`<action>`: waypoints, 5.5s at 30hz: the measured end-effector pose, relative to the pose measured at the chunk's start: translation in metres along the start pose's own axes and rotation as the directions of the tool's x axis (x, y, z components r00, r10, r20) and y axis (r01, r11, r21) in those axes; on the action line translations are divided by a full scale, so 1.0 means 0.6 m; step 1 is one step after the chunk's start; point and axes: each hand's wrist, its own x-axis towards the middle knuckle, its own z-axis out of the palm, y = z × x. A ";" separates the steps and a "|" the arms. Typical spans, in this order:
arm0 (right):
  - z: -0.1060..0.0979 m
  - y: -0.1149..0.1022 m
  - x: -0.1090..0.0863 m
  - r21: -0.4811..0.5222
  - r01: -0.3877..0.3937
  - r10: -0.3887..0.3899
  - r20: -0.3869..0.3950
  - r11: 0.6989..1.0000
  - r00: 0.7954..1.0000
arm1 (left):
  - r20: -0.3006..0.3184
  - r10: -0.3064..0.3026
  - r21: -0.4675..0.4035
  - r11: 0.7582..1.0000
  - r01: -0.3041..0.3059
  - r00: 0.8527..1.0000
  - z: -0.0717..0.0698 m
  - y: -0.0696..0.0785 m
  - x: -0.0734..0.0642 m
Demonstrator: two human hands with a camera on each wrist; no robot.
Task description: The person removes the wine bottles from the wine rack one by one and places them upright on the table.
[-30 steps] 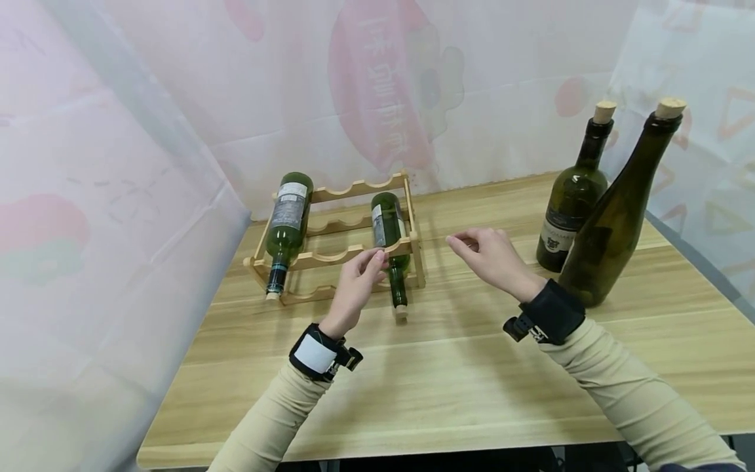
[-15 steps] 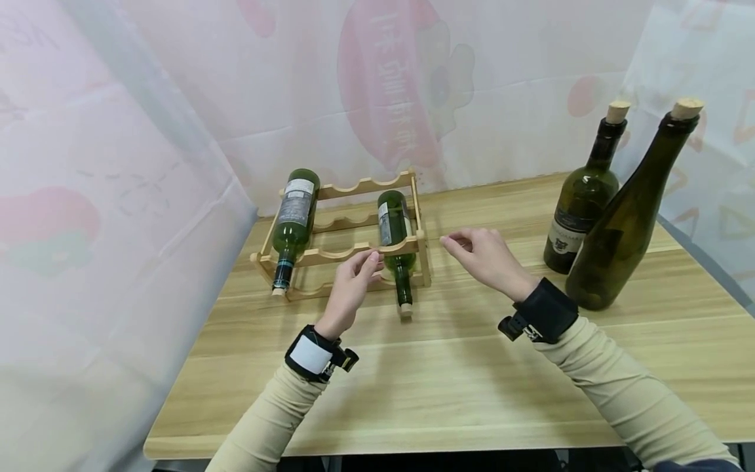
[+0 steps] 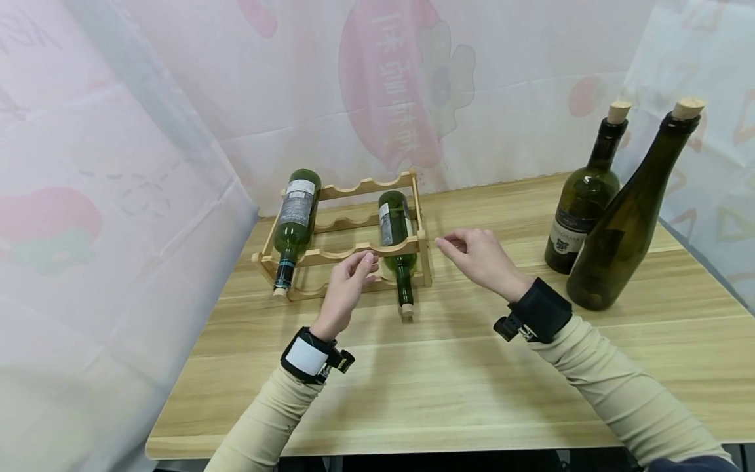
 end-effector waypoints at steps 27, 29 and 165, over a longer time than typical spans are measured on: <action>0.022 -0.017 0.012 0.010 0.034 -0.034 0.030 0.999 0.999 | -0.068 -0.068 -0.043 0.997 0.065 0.995 -0.041 -0.022 -0.019; 0.021 -0.017 0.012 0.014 0.027 -0.028 0.033 1.000 0.999 | -0.065 -0.069 -0.049 0.997 0.065 0.996 -0.042 -0.022 -0.018; 0.111 -0.118 0.138 0.581 -0.332 0.051 0.445 0.743 0.894 | -0.062 -0.189 -0.696 0.712 0.093 0.980 -0.181 -0.053 -0.025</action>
